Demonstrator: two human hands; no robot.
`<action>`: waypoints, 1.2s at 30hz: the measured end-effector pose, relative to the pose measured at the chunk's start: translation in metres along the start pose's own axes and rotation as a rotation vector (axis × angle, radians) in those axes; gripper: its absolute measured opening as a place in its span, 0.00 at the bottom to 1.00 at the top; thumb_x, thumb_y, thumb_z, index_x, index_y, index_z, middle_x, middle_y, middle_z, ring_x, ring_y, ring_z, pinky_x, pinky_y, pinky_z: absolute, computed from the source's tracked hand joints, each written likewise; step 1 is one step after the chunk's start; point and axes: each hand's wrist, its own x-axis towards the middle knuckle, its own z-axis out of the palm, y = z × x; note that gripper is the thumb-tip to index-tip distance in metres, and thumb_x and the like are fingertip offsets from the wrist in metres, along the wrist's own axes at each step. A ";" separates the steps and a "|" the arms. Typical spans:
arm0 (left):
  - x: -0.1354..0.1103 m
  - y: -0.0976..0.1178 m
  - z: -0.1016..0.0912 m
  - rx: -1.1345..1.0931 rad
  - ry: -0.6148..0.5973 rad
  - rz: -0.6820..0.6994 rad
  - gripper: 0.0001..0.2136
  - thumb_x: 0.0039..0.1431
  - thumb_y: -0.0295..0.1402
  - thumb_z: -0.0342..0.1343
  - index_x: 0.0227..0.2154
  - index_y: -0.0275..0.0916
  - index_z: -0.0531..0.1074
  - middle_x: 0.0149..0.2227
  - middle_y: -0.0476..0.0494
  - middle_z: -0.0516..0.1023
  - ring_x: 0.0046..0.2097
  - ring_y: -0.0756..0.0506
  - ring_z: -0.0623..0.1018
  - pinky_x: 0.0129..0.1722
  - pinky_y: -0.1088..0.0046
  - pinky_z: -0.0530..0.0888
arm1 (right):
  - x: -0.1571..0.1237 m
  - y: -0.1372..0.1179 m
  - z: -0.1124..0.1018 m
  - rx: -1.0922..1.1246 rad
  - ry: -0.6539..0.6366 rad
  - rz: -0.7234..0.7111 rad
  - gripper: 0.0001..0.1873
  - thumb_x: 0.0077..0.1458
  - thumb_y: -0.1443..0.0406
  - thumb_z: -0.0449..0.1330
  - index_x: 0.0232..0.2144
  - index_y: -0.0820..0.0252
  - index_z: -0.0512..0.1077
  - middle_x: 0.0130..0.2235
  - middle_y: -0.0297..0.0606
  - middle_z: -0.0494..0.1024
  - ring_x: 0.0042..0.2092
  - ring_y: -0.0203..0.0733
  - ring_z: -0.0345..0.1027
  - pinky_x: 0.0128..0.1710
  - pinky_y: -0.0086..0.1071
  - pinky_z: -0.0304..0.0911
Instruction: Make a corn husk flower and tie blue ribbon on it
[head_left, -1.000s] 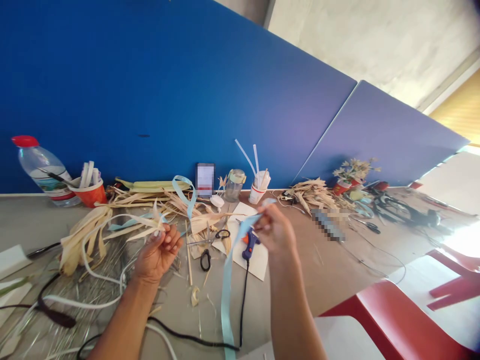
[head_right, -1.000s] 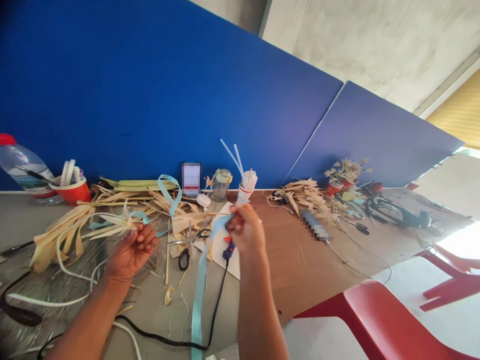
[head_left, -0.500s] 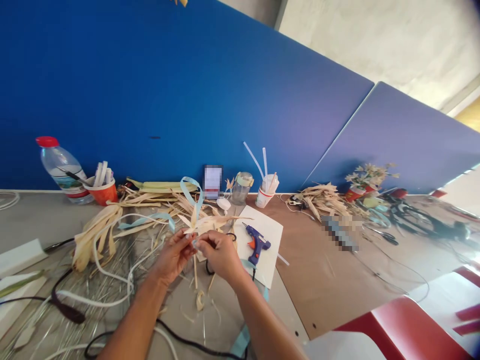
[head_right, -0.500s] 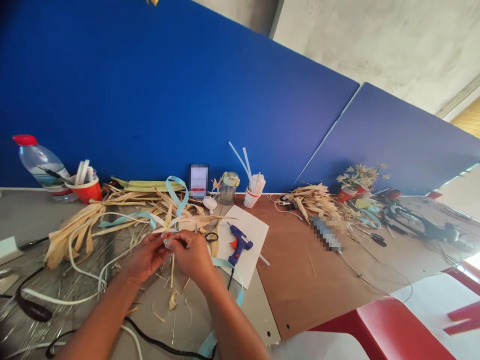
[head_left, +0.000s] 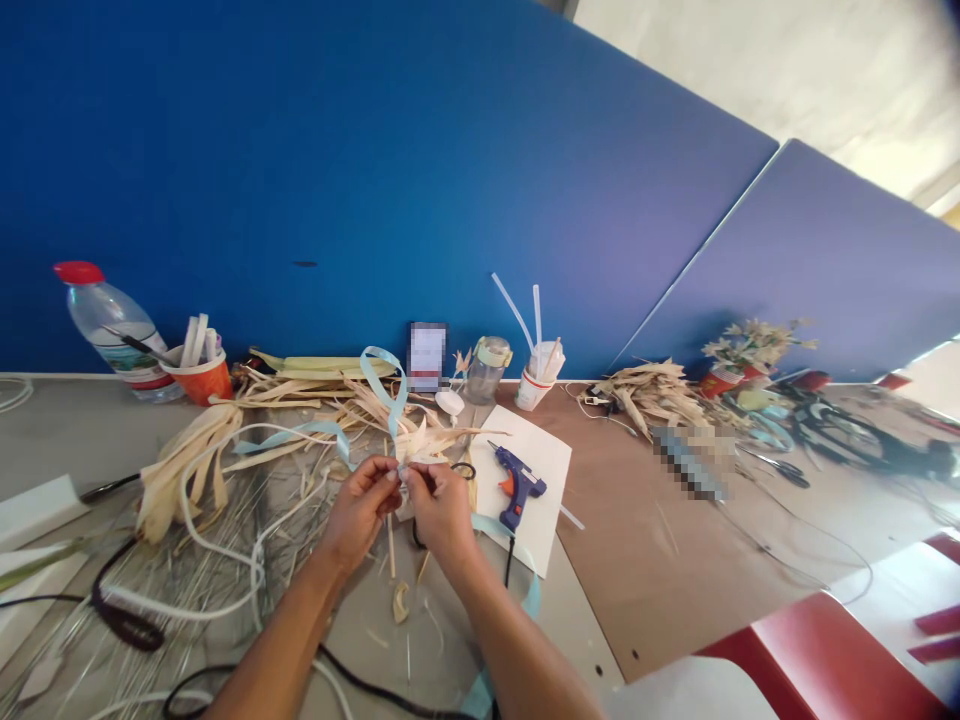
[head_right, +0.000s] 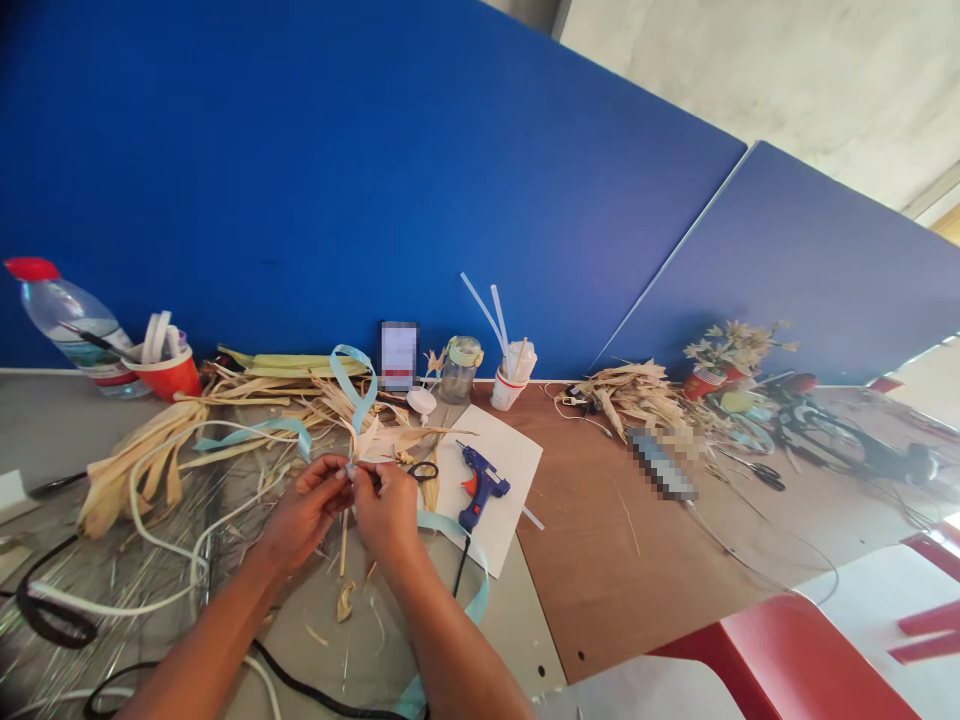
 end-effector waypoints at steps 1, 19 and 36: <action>0.000 -0.001 0.000 0.011 0.004 0.008 0.11 0.42 0.35 0.67 0.28 0.37 0.73 0.24 0.51 0.72 0.24 0.54 0.68 0.24 0.80 0.65 | 0.000 0.000 0.000 -0.006 0.006 0.005 0.11 0.52 0.64 0.56 0.31 0.62 0.78 0.29 0.39 0.79 0.31 0.41 0.71 0.32 0.30 0.62; 0.001 -0.005 0.000 0.032 0.061 0.129 0.13 0.43 0.37 0.66 0.20 0.37 0.68 0.19 0.55 0.65 0.23 0.54 0.64 0.24 0.79 0.63 | -0.002 -0.003 -0.004 -0.015 -0.046 -0.028 0.10 0.52 0.64 0.55 0.23 0.60 0.73 0.26 0.35 0.76 0.29 0.38 0.67 0.29 0.28 0.58; 0.002 0.001 -0.001 -0.181 0.069 0.068 0.12 0.46 0.33 0.65 0.22 0.37 0.67 0.18 0.56 0.61 0.21 0.56 0.60 0.21 0.82 0.62 | -0.001 -0.004 -0.005 0.125 -0.078 0.034 0.07 0.49 0.66 0.54 0.23 0.60 0.71 0.22 0.32 0.71 0.25 0.35 0.63 0.26 0.27 0.58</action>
